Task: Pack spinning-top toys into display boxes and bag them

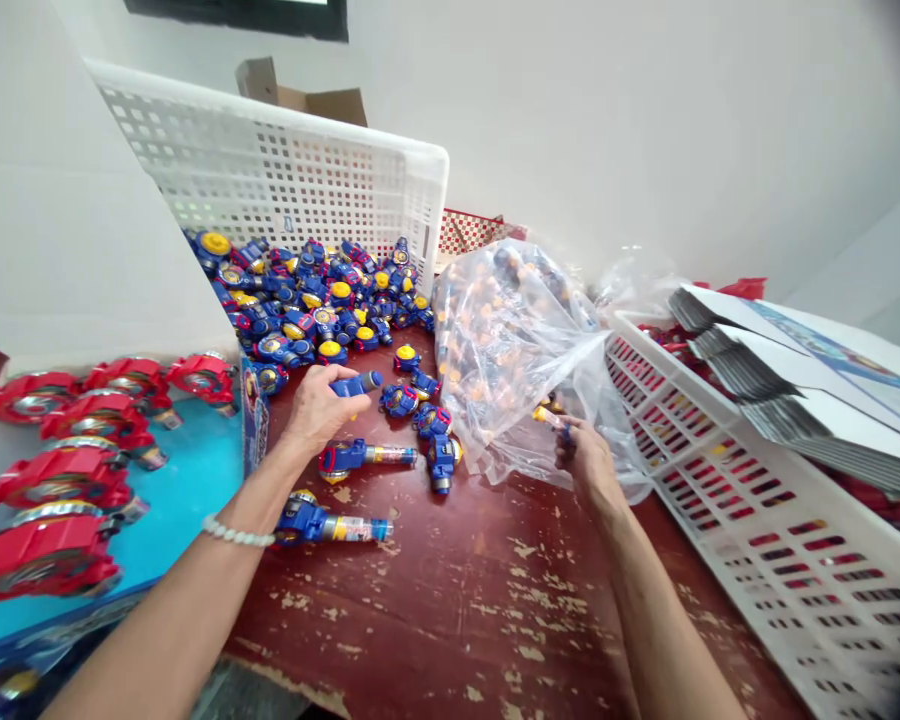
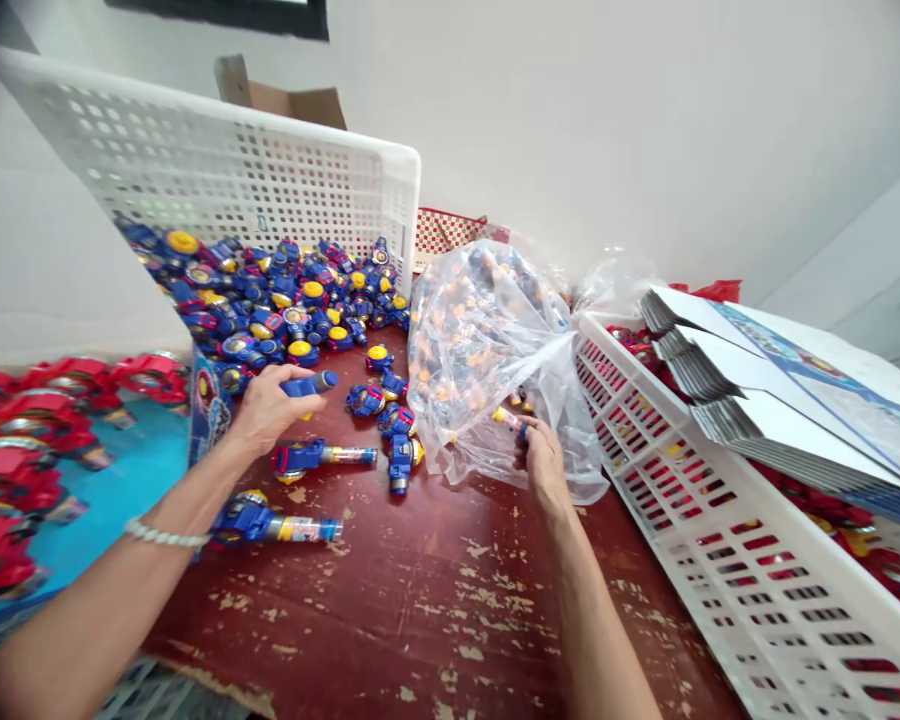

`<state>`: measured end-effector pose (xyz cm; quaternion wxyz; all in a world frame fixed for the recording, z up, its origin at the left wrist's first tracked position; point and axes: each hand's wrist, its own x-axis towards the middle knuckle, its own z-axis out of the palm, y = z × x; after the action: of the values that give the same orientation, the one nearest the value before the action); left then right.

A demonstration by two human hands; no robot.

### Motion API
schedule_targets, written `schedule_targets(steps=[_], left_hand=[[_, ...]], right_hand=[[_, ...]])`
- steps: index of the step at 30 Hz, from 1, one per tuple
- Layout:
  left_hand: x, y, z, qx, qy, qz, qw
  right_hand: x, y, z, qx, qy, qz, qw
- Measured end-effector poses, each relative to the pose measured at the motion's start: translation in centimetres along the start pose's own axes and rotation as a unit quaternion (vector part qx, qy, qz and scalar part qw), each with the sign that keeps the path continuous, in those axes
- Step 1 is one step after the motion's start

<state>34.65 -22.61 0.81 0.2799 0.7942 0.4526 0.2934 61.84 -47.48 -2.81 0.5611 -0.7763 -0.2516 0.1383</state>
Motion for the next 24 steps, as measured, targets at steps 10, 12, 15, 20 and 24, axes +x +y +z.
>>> schedule_targets(steps=[10, 12, 15, 20, 24], left_hand=[[-13.4, 3.6, -2.5, -0.424, -0.375, -0.138, 0.813], [-14.6, 3.4, -2.4, -0.463, -0.36, -0.159, 0.794], [-15.3, 3.2, -2.5, -0.46, -0.349, -0.168, 0.799], [-15.4, 2.8, -3.5, -0.429, -0.342, -0.185, 0.816], [-15.8, 2.4, -4.1, -0.439, -0.354, -0.17, 0.808]], right_hand=[[-15.0, -6.7, 2.4, 0.029, -0.29, -0.05, 0.955], [-16.5, -7.2, 2.8, -0.007, -0.32, -0.068, 0.945], [-17.9, -7.5, 3.3, -0.043, -0.333, -0.099, 0.937], [-19.1, -7.7, 3.4, -0.04, -0.307, -0.127, 0.942], [-19.1, -7.6, 2.8, -0.055, -0.255, -0.134, 0.956]])
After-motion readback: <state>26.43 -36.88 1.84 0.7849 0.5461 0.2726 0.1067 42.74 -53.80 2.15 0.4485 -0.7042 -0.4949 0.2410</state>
